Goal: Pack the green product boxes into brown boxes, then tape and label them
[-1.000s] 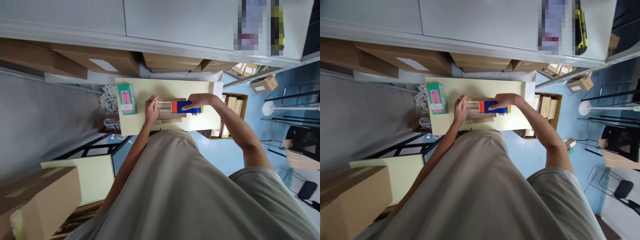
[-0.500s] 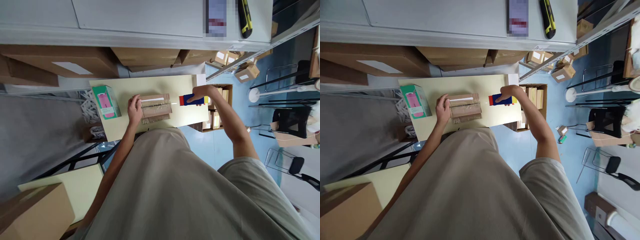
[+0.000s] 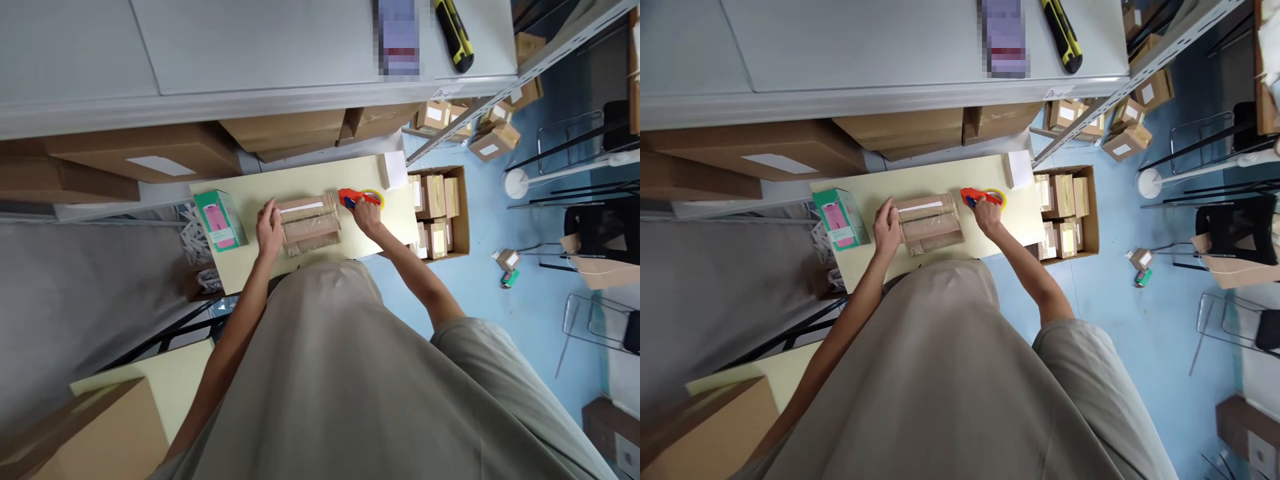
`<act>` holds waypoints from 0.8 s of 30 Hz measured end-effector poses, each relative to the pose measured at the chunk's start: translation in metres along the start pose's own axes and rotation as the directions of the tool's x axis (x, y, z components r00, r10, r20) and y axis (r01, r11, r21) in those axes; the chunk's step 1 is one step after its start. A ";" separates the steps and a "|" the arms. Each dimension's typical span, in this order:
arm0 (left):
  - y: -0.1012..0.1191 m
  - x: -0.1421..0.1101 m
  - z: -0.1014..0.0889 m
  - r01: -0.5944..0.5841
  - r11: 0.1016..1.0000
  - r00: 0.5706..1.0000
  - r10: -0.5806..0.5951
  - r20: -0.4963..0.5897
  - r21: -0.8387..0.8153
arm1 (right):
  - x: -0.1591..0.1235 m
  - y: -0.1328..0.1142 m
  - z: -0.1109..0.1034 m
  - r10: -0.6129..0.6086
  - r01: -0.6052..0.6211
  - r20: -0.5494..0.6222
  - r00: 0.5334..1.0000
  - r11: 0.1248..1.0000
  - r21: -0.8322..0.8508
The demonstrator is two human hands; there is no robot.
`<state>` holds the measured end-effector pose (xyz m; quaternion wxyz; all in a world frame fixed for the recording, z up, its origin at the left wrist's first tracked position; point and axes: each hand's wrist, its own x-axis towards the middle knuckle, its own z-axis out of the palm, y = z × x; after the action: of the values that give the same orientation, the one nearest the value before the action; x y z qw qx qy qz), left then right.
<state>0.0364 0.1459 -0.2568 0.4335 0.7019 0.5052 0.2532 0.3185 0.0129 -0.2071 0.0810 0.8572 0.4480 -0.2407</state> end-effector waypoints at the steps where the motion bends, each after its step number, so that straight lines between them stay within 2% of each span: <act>1: 0.001 -0.002 -0.002 -0.001 1.000 1.000 0.001 0.005 -0.006 | -0.003 0.005 0.012 0.061 -0.060 -0.035 0.998 0.998 0.017; 3: 0.001 -0.008 -0.006 0.017 1.000 1.000 -0.017 -0.012 0.000 | -0.008 0.013 0.034 0.147 -0.142 -0.089 0.985 0.988 0.060; 6: -0.001 -0.022 -0.013 0.089 0.994 0.994 -0.086 -0.063 0.056 | -0.015 0.021 0.056 0.177 -0.160 -0.145 0.973 0.979 0.123; 8: -0.002 -0.031 -0.015 0.133 0.986 0.989 -0.126 -0.075 0.100 | -0.018 0.021 0.059 0.214 -0.189 -0.178 0.960 0.970 0.151; 10: -0.001 -0.035 -0.016 0.169 0.976 0.984 -0.160 -0.073 0.135 | -0.020 0.013 0.053 0.244 -0.210 -0.210 0.947 0.962 0.173; 12: 0.001 -0.036 -0.014 0.193 0.967 0.981 -0.184 -0.067 0.166 | -0.023 -0.004 0.042 0.202 -0.150 -0.249 0.947 0.966 0.211; 15: 0.008 -0.034 -0.005 0.199 0.958 0.980 -0.187 -0.074 0.207 | -0.028 -0.044 0.029 0.027 0.045 -0.242 0.970 0.958 0.285; 18: 0.013 -0.031 0.005 0.202 0.955 0.977 -0.183 -0.106 0.216 | -0.030 -0.076 0.028 -0.021 0.082 -0.188 0.982 0.944 0.321; 20: 0.013 -0.030 0.007 0.216 0.953 0.974 -0.194 -0.119 0.214 | -0.029 -0.079 0.032 -0.001 0.060 -0.170 0.985 0.939 0.339; 24: 0.008 -0.029 -0.003 0.199 0.968 0.980 -0.195 -0.044 0.153 | -0.024 -0.056 0.041 -0.048 0.121 -0.183 0.982 0.903 0.412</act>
<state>0.0275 0.1195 -0.2465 0.3929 0.6763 0.5970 0.1787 0.2482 0.0136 -0.2270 -0.1546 0.8515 0.4274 -0.2615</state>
